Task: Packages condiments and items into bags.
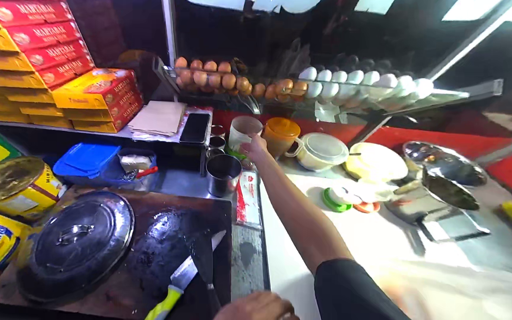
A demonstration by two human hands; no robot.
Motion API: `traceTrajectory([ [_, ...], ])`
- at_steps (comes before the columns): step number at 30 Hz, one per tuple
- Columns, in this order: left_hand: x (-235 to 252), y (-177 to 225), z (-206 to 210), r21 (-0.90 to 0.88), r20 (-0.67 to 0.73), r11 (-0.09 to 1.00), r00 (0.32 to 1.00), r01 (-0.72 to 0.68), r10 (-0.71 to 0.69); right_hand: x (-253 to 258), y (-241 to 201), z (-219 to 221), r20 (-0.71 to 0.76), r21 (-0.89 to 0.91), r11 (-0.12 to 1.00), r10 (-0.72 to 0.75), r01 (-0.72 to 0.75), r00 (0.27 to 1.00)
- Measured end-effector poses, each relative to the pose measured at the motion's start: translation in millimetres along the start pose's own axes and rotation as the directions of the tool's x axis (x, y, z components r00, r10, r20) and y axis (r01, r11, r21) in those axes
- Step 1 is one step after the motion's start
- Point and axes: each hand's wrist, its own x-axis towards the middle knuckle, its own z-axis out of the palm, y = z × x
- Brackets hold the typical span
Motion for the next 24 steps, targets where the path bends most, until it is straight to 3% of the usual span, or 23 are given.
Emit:
traceTrajectory([
  [3,22.0,-21.1,-11.2,0.094,-0.055,0.981,0.983,-0.168,0.173,-103.6,12.2,-56.4,0.157,-0.331,0.944,0.04,0.015,0.987],
  [5,37.7,-31.0,-22.1,0.119,-0.05,0.962,0.966,-0.246,0.253,-179.2,26.5,-112.9,0.146,-0.564,0.826,0.093,0.006,0.985],
  [7,51.5,-36.2,-29.3,0.073,-0.002,0.935,0.938,-0.346,0.347,-237.3,50.8,-163.4,0.15,-0.675,0.729,0.282,-0.11,0.948],
  [9,60.3,-34.4,-23.4,0.014,0.073,0.886,0.884,-0.463,0.461,-277.4,86.6,-193.6,0.329,-0.507,0.829,0.438,-0.235,0.837],
  [11,60.2,-25.9,-5.0,-0.007,0.158,0.827,0.816,-0.562,0.556,-302.3,128.8,-205.3,0.616,-0.021,0.929,0.303,-0.37,0.727],
  [13,44.4,-7.2,8.1,-0.011,0.185,0.799,0.784,-0.601,0.592,-312.7,159.5,-195.3,0.692,0.342,0.803,0.136,-0.488,0.709],
  [16,11.5,43.6,-11.6,-0.097,0.065,0.889,0.889,-0.447,0.454,-322.0,171.7,-190.7,0.634,0.51,0.668,0.135,-0.542,0.762],
  [17,4.6,51.6,-13.2,-0.058,0.016,0.933,0.935,-0.354,0.355,-325.0,171.9,-190.2,0.619,0.533,0.641,0.15,-0.553,0.771],
  [19,-0.4,42.9,7.5,0.194,0.002,0.975,0.994,-0.104,0.105,-332.7,173.2,-189.3,0.629,0.572,0.579,0.145,-0.581,0.764],
  [21,-3.2,34.0,34.3,0.325,-0.064,0.945,0.998,0.037,-0.017,-340.3,173.2,-187.4,0.62,0.592,0.558,0.144,-0.581,0.771],
  [24,-7.9,85.3,17.8,0.23,-0.238,0.949,0.958,0.217,-0.161,-343.3,161.3,-181.9,0.539,0.618,0.523,0.261,-0.586,0.801],
])
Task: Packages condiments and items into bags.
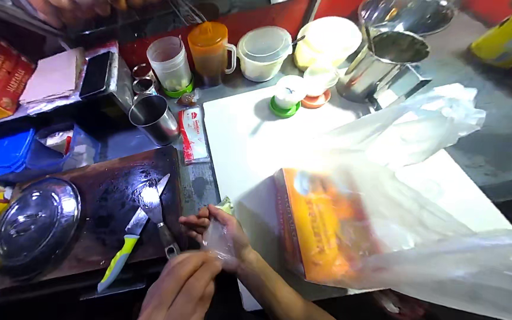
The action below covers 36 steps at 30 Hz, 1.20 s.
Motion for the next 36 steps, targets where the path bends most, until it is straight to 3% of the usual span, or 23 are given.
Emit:
traceTrajectory([
  [3,-25.7,9.5,1.9,-0.27,-0.042,0.869,0.897,0.415,-0.441,-8.1,-2.6,5.6,-0.133,0.083,0.994,0.086,-0.075,0.987],
  [4,-34.6,0.2,21.7,-0.411,0.058,0.709,0.792,0.574,-0.608,-15.4,-2.4,0.5,-0.091,0.102,0.99,0.105,-0.096,0.99],
  [6,-51.3,-12.4,63.8,-0.665,0.419,0.138,0.52,0.734,-0.745,-38.3,1.2,-20.6,0.044,0.08,0.99,0.117,-0.12,0.992],
  [7,-58.7,-10.6,82.3,-0.754,0.545,-0.154,0.477,0.639,-0.689,-49.2,2.7,-35.5,0.111,0.057,0.987,0.143,-0.15,0.984],
  [9,-62.3,-1.2,110.4,-0.692,0.703,-0.618,0.543,0.374,-0.458,-68.3,3.6,-60.9,0.151,0.059,0.968,0.234,-0.245,0.96],
  [11,-60.8,7.9,124.1,-0.627,0.704,-0.731,0.596,0.267,-0.386,-88.8,1.8,-74.3,0.049,0.035,0.967,0.249,-0.251,0.967],
  [13,-51.7,11.4,117.4,-0.712,0.695,-0.564,0.534,0.419,-0.481,-101.3,5.1,-82.5,-0.066,-0.319,0.944,0.069,-0.086,0.995],
  [14,-52.8,11.9,108.9,-0.706,0.708,-0.484,0.513,0.516,-0.485,-107.2,9.3,-93.1,-0.032,-0.584,0.81,-0.092,0.056,0.995],
  [15,-56.2,11.4,98.5,-0.674,0.735,-0.43,0.489,0.6,-0.47,-112.7,9.1,-108.1,0.148,-0.826,0.507,-0.228,0.247,0.962],
  [16,-59.8,10.8,86.6,-0.62,0.774,-0.393,0.451,0.679,-0.444,-116.4,4.2,-120.6,0.398,-0.901,0.058,-0.285,0.43,0.872],
  [17,-62.9,11.1,73.7,-0.537,0.826,-0.357,0.388,0.764,-0.41,-119.4,-1.3,-129.0,0.617,-0.777,-0.338,-0.248,0.53,0.747],
  [18,-64.8,12.5,61.5,-0.419,0.875,-0.283,0.301,0.863,-0.379,-122.0,-6.0,-132.8,0.753,-0.587,-0.586,-0.141,0.559,0.643],
  [20,-63.4,17.2,45.4,-0.143,0.916,0.054,0.152,0.988,-0.371,-122.5,-14.7,-126.7,0.818,-0.31,-0.71,0.14,0.633,0.557],
  [21,-60.9,23.4,40.4,-0.009,0.903,0.314,0.143,0.949,-0.405,-119.7,-16.6,-122.2,0.817,-0.245,-0.668,0.248,0.703,0.52],
  [22,-60.3,32.4,36.8,0.085,0.868,0.59,0.231,0.803,-0.44,-115.3,-17.7,-119.9,0.801,-0.276,-0.549,0.323,0.789,0.505],
  [23,-66.9,39.3,36.3,0.117,0.789,0.828,0.455,0.548,-0.413,-109.9,-19.7,-119.8,0.779,-0.403,-0.357,0.35,0.843,0.521],
  [24,-79.4,36.4,42.1,0.135,0.626,0.968,0.739,0.213,-0.25,-103.6,-22.6,-120.8,0.752,-0.556,-0.137,0.337,0.82,0.566],
  [25,-84.9,27.7,49.7,0.16,0.459,0.987,0.887,-0.033,-0.045,-97.8,-25.8,-121.9,0.715,-0.683,0.102,0.299,0.723,0.632],
  [26,-83.8,19.8,55.5,0.177,0.337,0.971,0.937,-0.16,0.093,-94.0,-26.3,-121.8,0.65,-0.756,0.302,0.236,0.581,0.722],
  [27,-80.3,13.5,60.5,0.173,0.245,0.969,0.961,-0.175,0.13,-91.5,-23.1,-117.8,0.536,-0.78,0.457,0.138,0.427,0.833],
  [29,-73.9,5.4,75.2,0.031,0.116,0.998,0.992,0.054,-0.057,-82.6,-10.4,-97.7,0.205,-0.732,0.648,-0.086,0.211,0.975],
  [32,-61.7,-0.5,99.5,-0.223,-0.002,0.878,0.901,0.423,-0.435,-56.1,4.3,-67.4,-0.169,-0.638,0.765,-0.253,0.09,0.953],
  [36,-56.7,-16.6,112.6,-0.283,0.025,0.873,0.913,0.397,-0.407,-39.6,10.3,-50.2,-0.201,-0.682,0.707,-0.429,0.189,0.881],
])
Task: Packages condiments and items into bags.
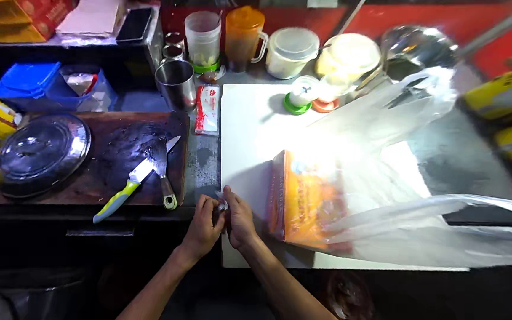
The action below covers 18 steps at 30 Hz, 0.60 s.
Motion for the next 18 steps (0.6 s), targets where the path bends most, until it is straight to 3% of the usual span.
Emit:
traceTrajectory([
  [2,10.5,-7.6,-6.3,0.056,0.088,0.986,0.985,-0.156,0.151,3.3,-1.1,0.1,-0.015,-0.085,0.99,-0.116,0.115,0.993],
  [5,32.3,-14.9,-16.6,0.04,0.183,0.968,0.954,-0.248,0.237,2.4,-5.6,3.2,-0.106,-0.149,0.985,-0.102,0.086,0.989],
  [6,40.0,-14.1,-20.4,0.001,0.194,0.981,0.962,-0.195,0.192,1.8,-5.7,2.8,-0.111,-0.145,0.987,-0.084,0.068,0.99],
  [8,53.9,-6.1,-32.2,-0.074,0.286,0.995,0.957,0.066,-0.043,-0.6,-4.1,-2.8,-0.018,-0.071,0.995,-0.077,0.076,0.997],
  [10,67.4,-0.6,-47.0,-0.091,0.426,0.942,0.868,0.323,-0.256,-1.4,-0.4,-11.9,0.149,0.013,0.994,-0.106,0.105,0.983],
  [12,69.7,2.5,-57.1,-0.027,0.51,0.922,0.799,0.386,-0.32,-2.5,2.4,-17.5,0.204,-0.019,0.992,-0.117,0.123,0.972],
  [15,54.6,12.1,-66.5,0.128,0.492,0.963,0.828,0.237,-0.269,-6.1,-2.0,-2.5,0.037,-0.346,0.902,-0.263,0.259,0.964],
  [18,40.7,-0.4,-61.6,0.089,0.351,0.994,0.932,0.064,-0.091,-2.0,9.7,14.5,-0.015,-0.647,0.612,-0.606,0.455,0.795],
])
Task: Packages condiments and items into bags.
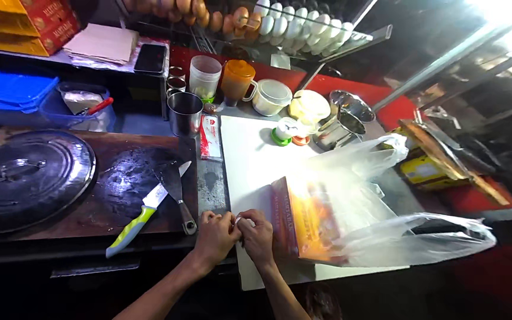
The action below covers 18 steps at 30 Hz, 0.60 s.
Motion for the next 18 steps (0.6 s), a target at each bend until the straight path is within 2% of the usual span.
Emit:
traceTrajectory([
  [1,3.2,-5.2,-2.6,-0.018,-0.021,0.999,0.999,-0.045,0.045,-0.3,-0.6,5.2,-0.023,0.027,0.999,-0.035,0.036,0.999],
  [2,9.2,-8.5,-8.5,-0.038,-0.012,0.997,0.997,-0.072,0.072,0.7,-3.3,8.7,-0.012,0.129,0.992,-0.006,0.007,1.0],
  [4,22.2,-10.0,-18.6,-0.093,0.065,0.995,0.997,-0.045,0.051,3.8,-13.5,11.8,0.109,0.37,0.908,0.166,-0.195,0.98],
  [5,27.4,-10.7,-15.9,-0.141,0.057,0.99,0.998,-0.017,0.025,8.3,-17.7,13.2,0.159,0.442,0.845,0.256,-0.301,0.954],
  [6,32.3,-11.4,-8.8,-0.205,-0.005,0.979,1.0,0.007,-0.008,15.3,-20.4,15.1,0.166,0.464,0.809,0.321,-0.362,0.932],
  [8,38.5,-14.4,10.6,-0.347,-0.159,0.938,0.985,0.014,-0.074,28.3,-19.7,19.1,0.085,0.431,0.82,0.38,-0.378,0.921],
  [10,41.6,-19.6,28.0,-0.419,-0.278,0.905,0.959,-0.075,-0.049,36.4,-20.3,19.2,-0.003,0.38,0.837,0.426,-0.393,0.905],
  [13,43.3,-22.6,32.3,-0.277,-0.374,0.936,0.922,-0.218,0.104,38.5,-23.9,15.4,-0.042,0.337,0.835,0.474,-0.434,0.88],
  [16,52.8,-18.5,22.9,-0.002,-0.366,0.967,0.9,-0.255,0.237,44.3,-19.9,15.7,-0.016,0.346,0.826,0.479,-0.444,0.878],
  [18,58.0,-18.1,23.2,0.218,-0.333,0.946,0.893,-0.24,0.303,51.4,-13.8,20.2,0.039,0.368,0.817,0.463,-0.443,0.886],
])
